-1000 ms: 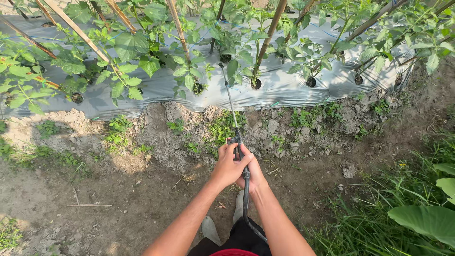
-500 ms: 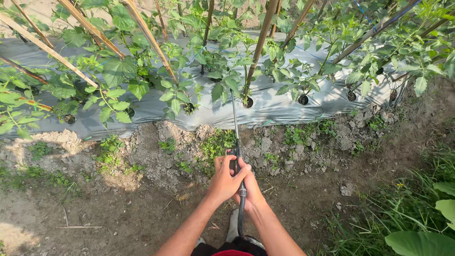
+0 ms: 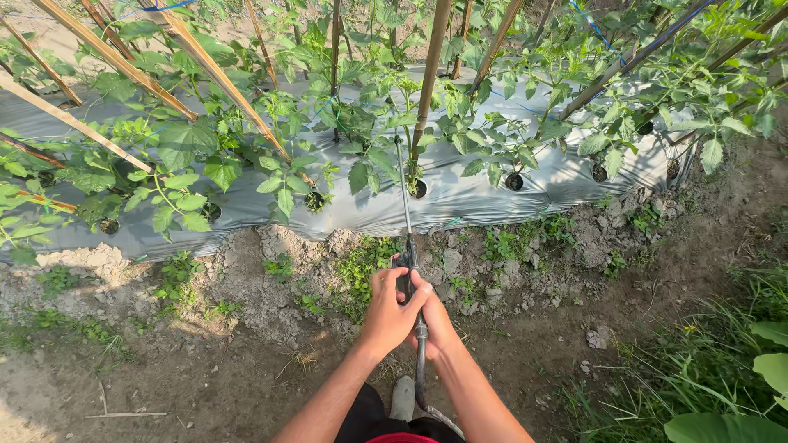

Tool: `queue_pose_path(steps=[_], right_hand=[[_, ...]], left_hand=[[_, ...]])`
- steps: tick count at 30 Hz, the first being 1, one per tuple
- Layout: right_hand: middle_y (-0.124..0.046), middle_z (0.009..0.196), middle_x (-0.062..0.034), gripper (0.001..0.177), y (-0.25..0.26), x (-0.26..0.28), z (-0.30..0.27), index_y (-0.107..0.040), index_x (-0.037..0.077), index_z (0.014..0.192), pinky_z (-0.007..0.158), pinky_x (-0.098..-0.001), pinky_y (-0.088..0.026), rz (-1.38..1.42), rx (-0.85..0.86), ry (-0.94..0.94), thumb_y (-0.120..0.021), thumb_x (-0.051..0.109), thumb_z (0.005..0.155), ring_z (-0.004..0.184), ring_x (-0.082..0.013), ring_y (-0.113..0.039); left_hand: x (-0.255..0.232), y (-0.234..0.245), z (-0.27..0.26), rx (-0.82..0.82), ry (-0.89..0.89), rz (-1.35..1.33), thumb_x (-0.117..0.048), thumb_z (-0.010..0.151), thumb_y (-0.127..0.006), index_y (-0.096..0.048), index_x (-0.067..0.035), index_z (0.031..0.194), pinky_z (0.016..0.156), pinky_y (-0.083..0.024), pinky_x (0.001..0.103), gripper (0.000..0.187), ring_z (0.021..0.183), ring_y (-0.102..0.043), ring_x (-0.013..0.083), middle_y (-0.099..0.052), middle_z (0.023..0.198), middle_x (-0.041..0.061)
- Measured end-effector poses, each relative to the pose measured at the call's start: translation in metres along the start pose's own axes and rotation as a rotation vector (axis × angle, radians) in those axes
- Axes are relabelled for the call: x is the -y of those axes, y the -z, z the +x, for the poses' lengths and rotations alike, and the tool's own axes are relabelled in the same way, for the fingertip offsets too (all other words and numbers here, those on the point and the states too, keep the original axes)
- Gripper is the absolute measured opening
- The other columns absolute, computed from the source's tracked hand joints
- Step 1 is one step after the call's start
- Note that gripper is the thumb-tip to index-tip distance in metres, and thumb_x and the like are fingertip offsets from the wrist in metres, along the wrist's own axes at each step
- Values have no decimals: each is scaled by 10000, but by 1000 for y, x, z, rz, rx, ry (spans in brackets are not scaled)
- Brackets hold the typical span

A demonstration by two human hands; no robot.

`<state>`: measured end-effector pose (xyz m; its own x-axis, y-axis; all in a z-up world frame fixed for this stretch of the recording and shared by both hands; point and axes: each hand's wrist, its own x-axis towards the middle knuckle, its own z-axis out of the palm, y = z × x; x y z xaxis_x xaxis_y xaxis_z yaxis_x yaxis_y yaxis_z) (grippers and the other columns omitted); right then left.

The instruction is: The person uses a sprayer wand to apply liquid to several rows of plants supported by wooden stakes in an outdoor garden.

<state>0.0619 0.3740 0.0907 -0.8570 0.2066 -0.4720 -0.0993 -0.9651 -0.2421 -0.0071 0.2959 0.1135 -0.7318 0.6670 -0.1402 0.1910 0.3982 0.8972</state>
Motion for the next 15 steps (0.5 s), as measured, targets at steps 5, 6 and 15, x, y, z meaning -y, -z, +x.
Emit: queue_pose_path(steps=[5, 6, 15], right_hand=[[-625, 776, 3, 322, 10, 13, -1, -633, 124, 1041, 616, -296, -560, -49, 44, -59, -571, 438, 1007, 682, -129, -629], [-625, 776, 3, 322, 13, 14, -2, -633, 124, 1041, 616, -296, -560, -48, 40, -58, -571, 438, 1007, 682, -129, -629], [-624, 774, 4, 335, -20, 43, 67, -627, 111, 1020, 608, -281, -550, -120, 32, -10, -568, 441, 1021, 671, -113, -630]], left_hand=[[-6, -8, -6, -59, -44, 4, -489, 850, -759, -499, -85, 1333, 755, -605, 388, 681, 858, -659, 212, -410, 1316, 130], [-6, -10, -6, -60, -7, -1, -491, 832, -771, -478, -80, 1332, 734, -607, 389, 711, 851, -662, 203, -411, 1304, 131], [16, -2, 74, -63, -56, -27, -463, 884, -753, -512, -37, 1364, 801, -584, 374, 686, 888, -650, 224, -449, 1321, 156]])
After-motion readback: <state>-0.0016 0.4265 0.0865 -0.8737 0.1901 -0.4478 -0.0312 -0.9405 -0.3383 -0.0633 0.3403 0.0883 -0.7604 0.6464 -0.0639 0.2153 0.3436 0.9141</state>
